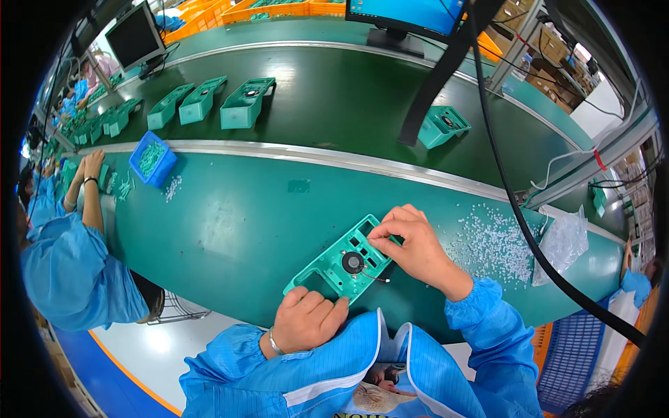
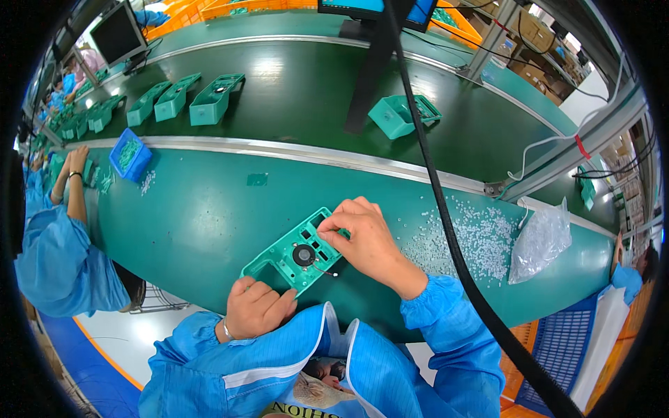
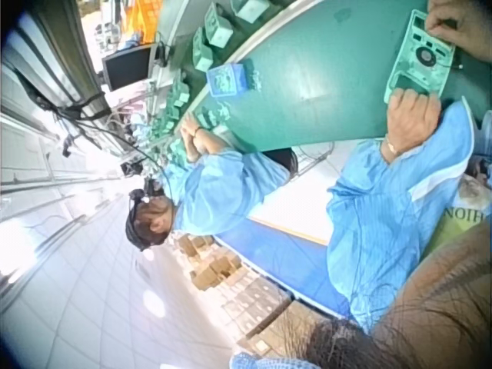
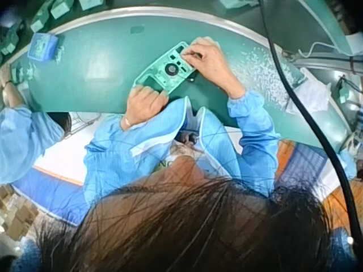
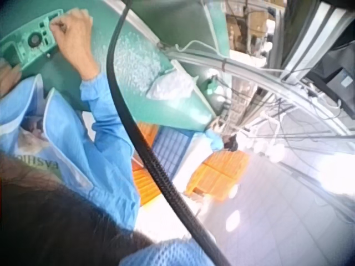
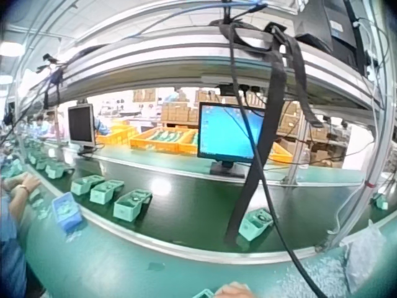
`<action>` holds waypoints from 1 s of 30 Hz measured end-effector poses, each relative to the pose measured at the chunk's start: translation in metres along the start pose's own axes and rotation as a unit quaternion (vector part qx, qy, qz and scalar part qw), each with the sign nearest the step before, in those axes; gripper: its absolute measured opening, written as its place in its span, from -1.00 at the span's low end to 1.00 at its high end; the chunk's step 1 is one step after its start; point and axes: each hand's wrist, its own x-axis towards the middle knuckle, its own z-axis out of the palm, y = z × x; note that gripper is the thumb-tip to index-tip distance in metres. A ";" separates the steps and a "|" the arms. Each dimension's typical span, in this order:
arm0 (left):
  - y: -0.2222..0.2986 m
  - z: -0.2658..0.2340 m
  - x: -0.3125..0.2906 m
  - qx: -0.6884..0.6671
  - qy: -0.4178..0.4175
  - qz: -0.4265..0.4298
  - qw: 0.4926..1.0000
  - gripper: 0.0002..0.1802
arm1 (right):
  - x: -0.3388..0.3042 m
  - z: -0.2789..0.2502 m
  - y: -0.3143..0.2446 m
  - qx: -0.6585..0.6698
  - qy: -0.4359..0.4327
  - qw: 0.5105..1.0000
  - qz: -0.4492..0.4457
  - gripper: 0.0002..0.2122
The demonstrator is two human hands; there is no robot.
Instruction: The person assembles small white components into a green plastic casing by hand on an assembly line.
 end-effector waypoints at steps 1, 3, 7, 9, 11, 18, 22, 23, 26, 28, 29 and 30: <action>0.000 0.000 -0.001 -0.001 -0.001 0.004 1.000 -0.78 | 0.002 0.005 -0.002 -0.001 -0.006 1.000 -0.002 -0.94; -0.002 0.001 -0.003 -0.007 0.004 0.002 1.000 -0.78 | 0.006 0.013 -0.006 0.015 0.006 1.000 0.021 -0.94; -0.004 0.003 -0.006 -0.017 0.010 0.007 1.000 -0.77 | 0.013 0.025 -0.008 0.008 0.007 1.000 0.021 -0.96; -0.005 0.003 -0.005 -0.021 0.007 0.005 1.000 -0.77 | 0.013 0.028 -0.009 -0.002 0.023 1.000 0.017 -0.96; -0.004 0.002 -0.004 -0.025 0.004 0.003 1.000 -0.77 | 0.011 0.030 -0.009 -0.004 0.026 1.000 0.017 -0.96; -0.004 0.003 -0.002 -0.040 0.005 0.007 0.999 -0.78 | 0.011 0.030 -0.016 -0.096 0.081 0.990 -0.062 -0.94; -0.008 0.004 -0.002 -0.059 0.006 0.017 0.998 -0.78 | 0.008 0.033 -0.029 -0.220 0.104 0.960 -0.142 -0.95; -0.008 0.004 -0.003 -0.069 0.010 0.025 0.997 -0.78 | 0.009 0.033 -0.035 -0.230 0.108 0.958 -0.133 -0.95; -0.007 -0.002 -0.001 -0.050 -0.013 0.005 0.999 -0.79 | 0.007 0.030 -0.045 -0.297 0.041 0.944 -0.137 -0.89; -0.008 -0.003 0.000 -0.055 -0.011 0.012 0.998 -0.80 | 0.003 0.031 -0.049 -0.285 0.008 0.950 -0.129 -0.84; -0.008 -0.002 0.000 -0.051 -0.012 0.009 0.999 -0.81 | -0.001 0.032 -0.048 -0.291 0.013 0.949 -0.120 -0.84; -0.009 -0.003 0.000 -0.056 -0.017 0.010 0.998 -0.81 | -0.004 0.036 -0.048 -0.290 0.012 0.949 -0.120 -0.83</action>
